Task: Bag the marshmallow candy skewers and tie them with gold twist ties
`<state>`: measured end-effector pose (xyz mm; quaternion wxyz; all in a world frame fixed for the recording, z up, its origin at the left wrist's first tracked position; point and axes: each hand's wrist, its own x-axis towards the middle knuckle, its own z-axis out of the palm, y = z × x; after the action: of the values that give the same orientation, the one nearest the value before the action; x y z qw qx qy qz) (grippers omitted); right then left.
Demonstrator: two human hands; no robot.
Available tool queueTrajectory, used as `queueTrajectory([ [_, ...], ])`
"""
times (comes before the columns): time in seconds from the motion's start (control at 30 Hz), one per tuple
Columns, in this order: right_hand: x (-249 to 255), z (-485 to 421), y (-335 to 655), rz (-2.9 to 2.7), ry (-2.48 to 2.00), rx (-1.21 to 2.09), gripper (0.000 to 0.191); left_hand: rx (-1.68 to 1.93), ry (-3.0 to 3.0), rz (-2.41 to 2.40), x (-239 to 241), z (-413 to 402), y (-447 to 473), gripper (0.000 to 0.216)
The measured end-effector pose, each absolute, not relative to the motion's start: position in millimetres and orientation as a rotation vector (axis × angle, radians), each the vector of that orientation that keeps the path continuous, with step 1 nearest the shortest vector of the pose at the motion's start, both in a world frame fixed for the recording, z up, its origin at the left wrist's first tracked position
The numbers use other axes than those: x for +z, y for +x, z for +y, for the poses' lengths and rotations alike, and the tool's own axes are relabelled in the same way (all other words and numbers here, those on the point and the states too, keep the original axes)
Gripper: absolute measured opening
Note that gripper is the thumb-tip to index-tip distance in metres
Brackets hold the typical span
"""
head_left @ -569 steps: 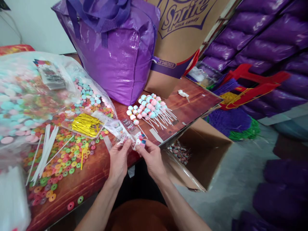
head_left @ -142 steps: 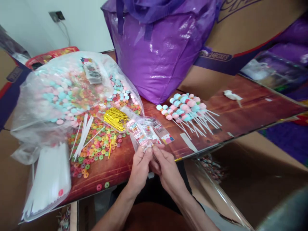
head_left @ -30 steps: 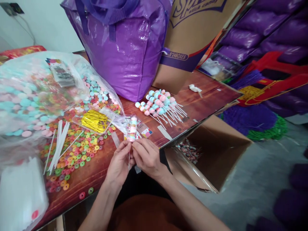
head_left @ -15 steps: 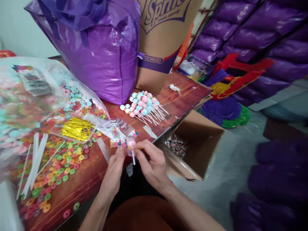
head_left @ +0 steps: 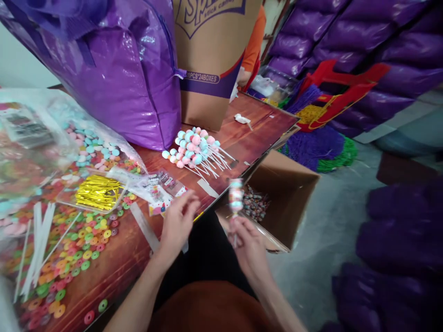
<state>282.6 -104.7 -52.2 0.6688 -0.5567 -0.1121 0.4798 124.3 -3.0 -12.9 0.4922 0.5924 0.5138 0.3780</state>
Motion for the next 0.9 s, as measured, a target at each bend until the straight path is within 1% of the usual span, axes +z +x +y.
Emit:
queueTrajectory([
  [0.03, -58.0, -99.5, 296.5, -0.178, -1.246, 1.047, 0.030, 0.978, 1.542, 1.370, -15.9, 10.1, 120.3, 0.021],
  [0.1, -67.0, -87.6, 320.3, -0.072, -1.252, 1.025, 0.039, 0.974, 1.742, 1.578, -21.5, 34.4, 111.0, 0.015],
  [0.17, -71.0, -77.8, 331.2, -0.060, -1.287, 1.020, 0.046, 0.867, 1.894, 1.703, -26.8, 51.3, 104.1, 0.005],
  [0.2, -71.0, -74.5, 330.1, -0.098, -1.306, 1.005, 0.047, 0.804, 1.945, 1.731, -29.1, 56.3, 102.2, 0.004],
  [0.3, -63.8, -69.6, 304.7, -0.382, -1.370, 0.930, 0.036, 0.721, 1.973, 1.767, -34.0, 59.7, 101.4, 0.015],
  [0.4, -50.5, -62.5, 266.9, -0.774, -1.448, 0.888, 0.022, 0.842, 1.844, 1.715, -34.4, 53.5, 101.0, 0.015],
  [0.47, -42.1, -51.1, 246.7, -0.926, -1.468, 0.832, 0.022, 0.962, 1.716, 1.619, -32.2, 46.9, 98.3, 0.013],
  [0.53, -35.7, -35.1, 232.5, -0.969, -1.466, 0.836, 0.032, 1.050, 1.584, 1.506, -28.9, 39.3, 94.2, 0.013],
  [0.57, -33.3, -26.7, 227.1, -0.964, -1.446, 0.888, 0.036, 1.078, 1.526, 1.454, -27.2, 35.3, 91.8, 0.013],
  [0.6, -31.3, -18.9, 222.4, -0.947, -1.411, 0.962, 0.036, 1.102, 1.477, 1.410, -25.6, 31.3, 89.3, 0.014],
  [0.7, -26.5, -4.7, 210.3, -0.890, -1.292, 1.119, 0.020, 1.219, 1.375, 1.419, -22.5, 18.8, 82.4, 0.017],
  [0.77, -23.6, -3.4, 204.4, -0.925, -1.268, 1.060, 0.020, 1.342, 1.312, 1.513, -21.5, 8.2, 78.7, 0.019],
  [0.83, -20.7, -5.4, 201.6, -1.004, -1.268, 0.930, 0.017, 1.454, 1.228, 1.590, -20.9, -5.0, 76.3, 0.023],
  [0.9, -18.1, -7.2, 201.1, -1.036, -1.265, 0.857, 0.014, 1.460, 1.133, 1.574, -20.5, -19.1, 76.1, 0.027],
])
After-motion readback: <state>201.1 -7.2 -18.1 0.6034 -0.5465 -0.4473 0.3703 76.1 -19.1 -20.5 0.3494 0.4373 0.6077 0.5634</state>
